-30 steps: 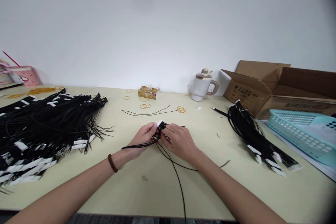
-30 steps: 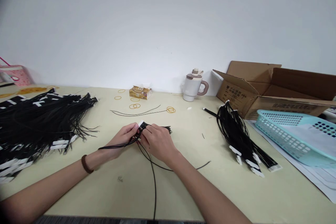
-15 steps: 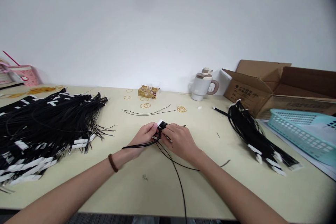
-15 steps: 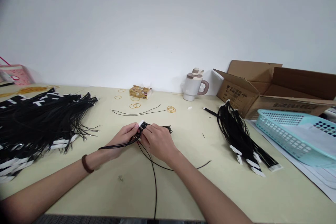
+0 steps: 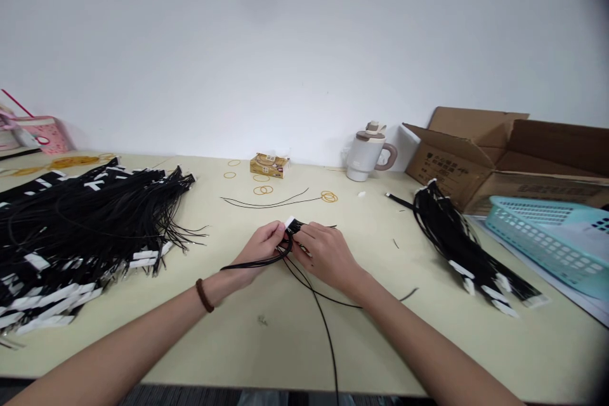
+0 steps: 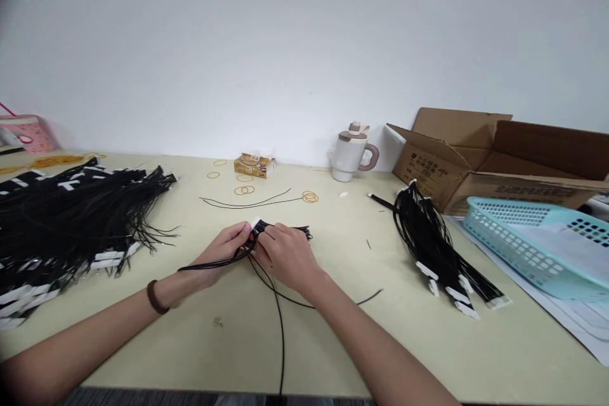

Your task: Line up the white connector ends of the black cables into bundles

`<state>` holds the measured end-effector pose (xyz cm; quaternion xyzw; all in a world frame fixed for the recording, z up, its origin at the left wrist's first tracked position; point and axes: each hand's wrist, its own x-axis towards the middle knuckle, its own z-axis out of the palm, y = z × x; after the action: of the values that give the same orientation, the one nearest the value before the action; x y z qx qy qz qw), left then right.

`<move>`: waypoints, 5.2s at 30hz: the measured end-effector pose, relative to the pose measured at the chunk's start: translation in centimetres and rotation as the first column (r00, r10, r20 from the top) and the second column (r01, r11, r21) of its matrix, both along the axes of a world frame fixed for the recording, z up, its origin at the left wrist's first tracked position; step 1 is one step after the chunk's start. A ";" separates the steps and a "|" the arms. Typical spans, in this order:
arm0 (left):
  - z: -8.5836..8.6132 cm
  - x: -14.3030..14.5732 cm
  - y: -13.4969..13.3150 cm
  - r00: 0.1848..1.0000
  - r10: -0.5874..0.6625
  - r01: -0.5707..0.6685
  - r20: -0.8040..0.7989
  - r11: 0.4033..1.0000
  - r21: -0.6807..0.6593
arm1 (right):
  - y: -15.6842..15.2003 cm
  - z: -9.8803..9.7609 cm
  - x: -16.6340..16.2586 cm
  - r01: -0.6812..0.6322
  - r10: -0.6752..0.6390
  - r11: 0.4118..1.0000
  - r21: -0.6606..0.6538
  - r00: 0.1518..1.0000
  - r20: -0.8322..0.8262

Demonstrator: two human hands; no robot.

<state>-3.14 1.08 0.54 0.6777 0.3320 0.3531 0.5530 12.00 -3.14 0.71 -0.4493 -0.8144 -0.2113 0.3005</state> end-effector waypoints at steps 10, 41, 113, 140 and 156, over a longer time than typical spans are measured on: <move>0.0 -0.1 0.1 0.996 0.027 -0.020 -0.090 0.996 0.086 | 0.0 0.0 0.0 0.014 -0.014 1.000 -0.014 1.000 0.022; 1.0 0.0 -0.5 0.990 -0.018 0.040 0.141 0.987 -0.156 | 0.1 0.3 0.0 0.008 0.006 0.980 0.198 0.997 -0.073; 1.0 -0.5 -0.3 0.967 -0.017 0.085 0.253 0.962 -0.260 | 0.4 -0.2 0.1 -0.083 0.100 0.975 0.208 0.992 -0.072; 1.4 -0.4 -0.6 0.974 0.010 0.049 0.228 0.966 -0.252 | 0.6 -0.3 0.3 -0.116 0.135 0.969 0.217 0.988 -0.077; 1.0 -0.3 -0.3 0.970 0.008 0.055 0.242 0.966 -0.254 | 0.8 -0.1 0.5 -0.113 0.129 0.969 0.221 0.990 -0.059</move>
<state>-3.45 0.81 1.59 0.5557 0.2975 0.3799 0.6771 12.54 -2.31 0.58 -0.3709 -0.8007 -0.2636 0.3897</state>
